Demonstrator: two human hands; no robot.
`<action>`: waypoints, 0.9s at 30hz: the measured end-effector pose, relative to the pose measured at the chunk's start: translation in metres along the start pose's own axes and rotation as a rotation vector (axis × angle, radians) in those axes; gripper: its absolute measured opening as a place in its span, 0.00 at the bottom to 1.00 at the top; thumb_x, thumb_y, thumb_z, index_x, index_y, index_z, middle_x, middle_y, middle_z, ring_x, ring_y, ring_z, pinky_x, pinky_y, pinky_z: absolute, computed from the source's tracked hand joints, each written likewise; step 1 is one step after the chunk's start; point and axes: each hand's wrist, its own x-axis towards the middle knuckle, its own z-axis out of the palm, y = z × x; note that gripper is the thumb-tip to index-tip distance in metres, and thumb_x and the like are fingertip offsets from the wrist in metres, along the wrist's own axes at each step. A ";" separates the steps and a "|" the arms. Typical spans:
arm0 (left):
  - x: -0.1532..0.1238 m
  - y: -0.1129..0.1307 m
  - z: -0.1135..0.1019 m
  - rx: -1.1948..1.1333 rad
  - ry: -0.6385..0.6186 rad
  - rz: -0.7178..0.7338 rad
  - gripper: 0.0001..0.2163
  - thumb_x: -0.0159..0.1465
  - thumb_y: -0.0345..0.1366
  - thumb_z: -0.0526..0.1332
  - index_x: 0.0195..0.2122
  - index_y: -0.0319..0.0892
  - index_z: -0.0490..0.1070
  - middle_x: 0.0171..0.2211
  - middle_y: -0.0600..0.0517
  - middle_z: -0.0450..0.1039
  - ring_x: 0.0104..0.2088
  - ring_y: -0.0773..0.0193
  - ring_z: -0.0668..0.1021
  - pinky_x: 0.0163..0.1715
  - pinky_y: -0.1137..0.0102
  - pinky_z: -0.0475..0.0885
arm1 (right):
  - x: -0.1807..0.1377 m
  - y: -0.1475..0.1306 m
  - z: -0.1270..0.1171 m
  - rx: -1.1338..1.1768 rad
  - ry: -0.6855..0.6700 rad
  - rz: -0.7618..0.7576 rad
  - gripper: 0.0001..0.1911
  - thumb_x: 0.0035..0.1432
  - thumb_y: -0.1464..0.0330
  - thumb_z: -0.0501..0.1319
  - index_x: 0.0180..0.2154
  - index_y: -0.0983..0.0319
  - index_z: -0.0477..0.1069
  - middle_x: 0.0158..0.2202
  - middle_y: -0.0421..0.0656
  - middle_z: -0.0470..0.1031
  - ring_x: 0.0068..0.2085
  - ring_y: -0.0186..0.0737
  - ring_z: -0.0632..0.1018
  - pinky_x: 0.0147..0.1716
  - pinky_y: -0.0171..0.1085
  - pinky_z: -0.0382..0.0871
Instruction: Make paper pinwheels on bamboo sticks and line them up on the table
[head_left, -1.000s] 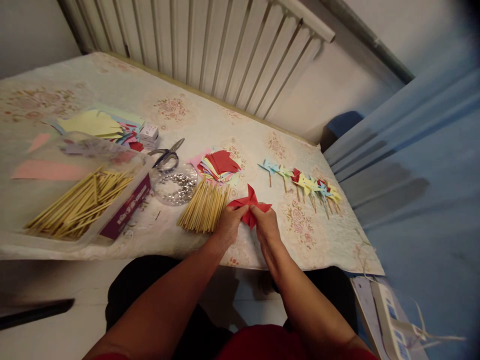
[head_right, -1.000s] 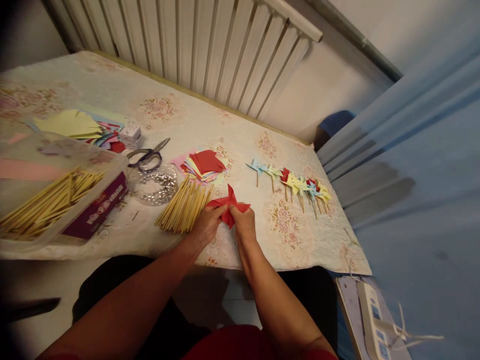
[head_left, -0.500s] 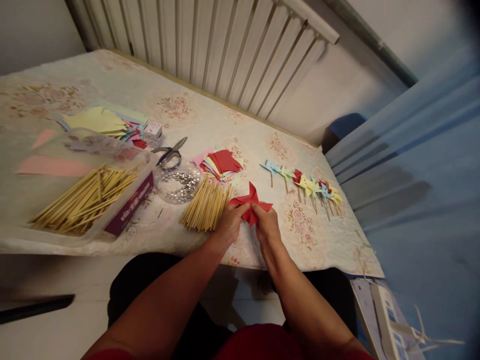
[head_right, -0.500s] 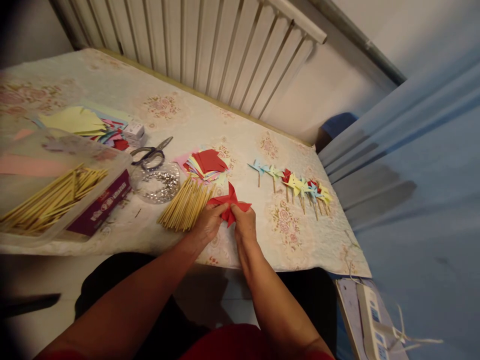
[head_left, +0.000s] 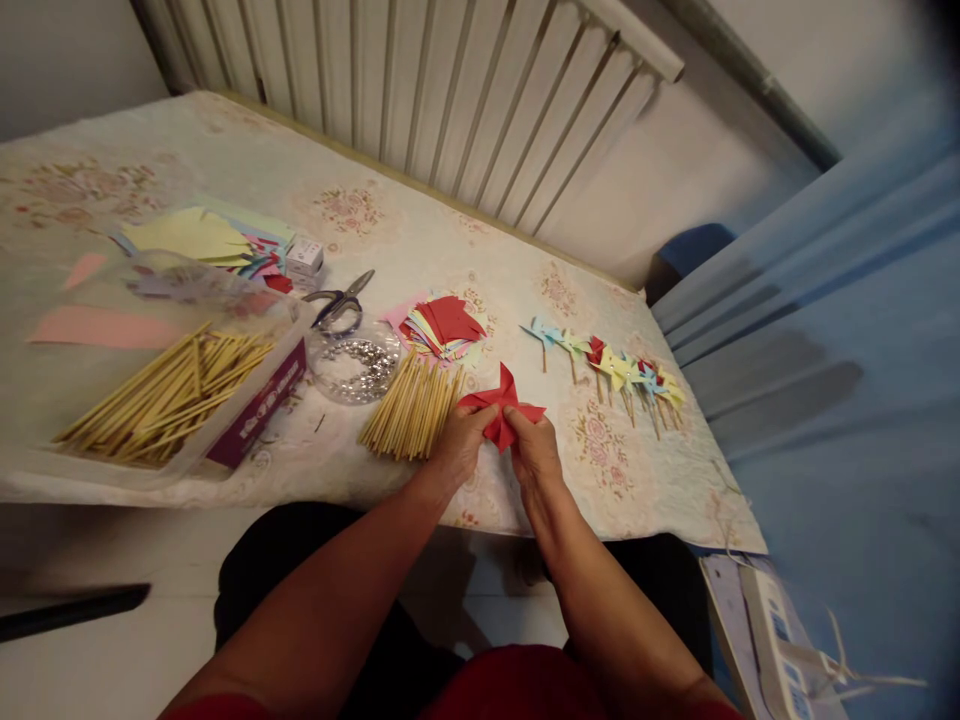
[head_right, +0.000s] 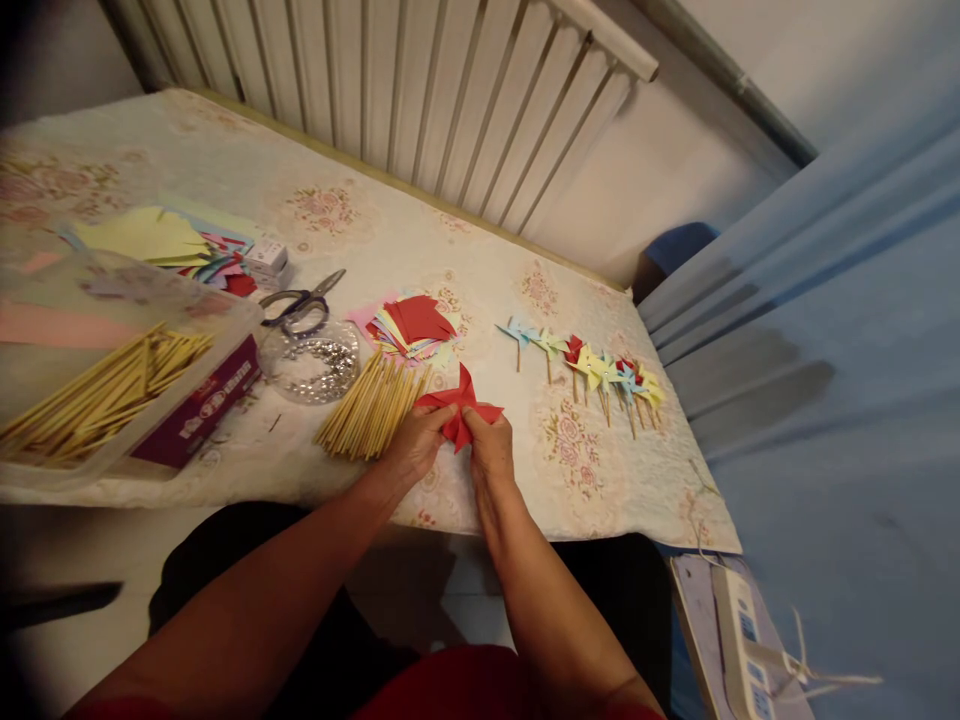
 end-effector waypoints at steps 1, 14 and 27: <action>0.001 0.000 -0.001 0.003 -0.005 0.006 0.08 0.49 0.36 0.68 0.27 0.37 0.75 0.23 0.53 0.74 0.25 0.68 0.73 0.32 0.71 0.67 | -0.001 0.000 -0.003 -0.002 -0.007 -0.014 0.13 0.43 0.63 0.68 0.28 0.63 0.71 0.24 0.36 0.73 0.25 0.32 0.71 0.30 0.34 0.67; 0.001 0.010 0.002 -0.023 0.027 -0.021 0.10 0.45 0.37 0.70 0.21 0.38 0.70 0.20 0.55 0.69 0.22 0.71 0.69 0.27 0.72 0.63 | -0.029 0.008 -0.048 -0.609 -0.047 -0.553 0.15 0.59 0.67 0.58 0.48 0.58 0.72 0.32 0.40 0.73 0.31 0.36 0.74 0.35 0.38 0.70; -0.005 0.017 0.005 0.060 -0.023 -0.007 0.13 0.48 0.37 0.67 0.16 0.39 0.64 0.15 0.57 0.62 0.19 0.72 0.64 0.23 0.72 0.60 | -0.025 -0.001 -0.021 -0.370 -0.079 -0.268 0.07 0.56 0.63 0.62 0.32 0.60 0.72 0.19 0.35 0.71 0.20 0.34 0.72 0.23 0.34 0.67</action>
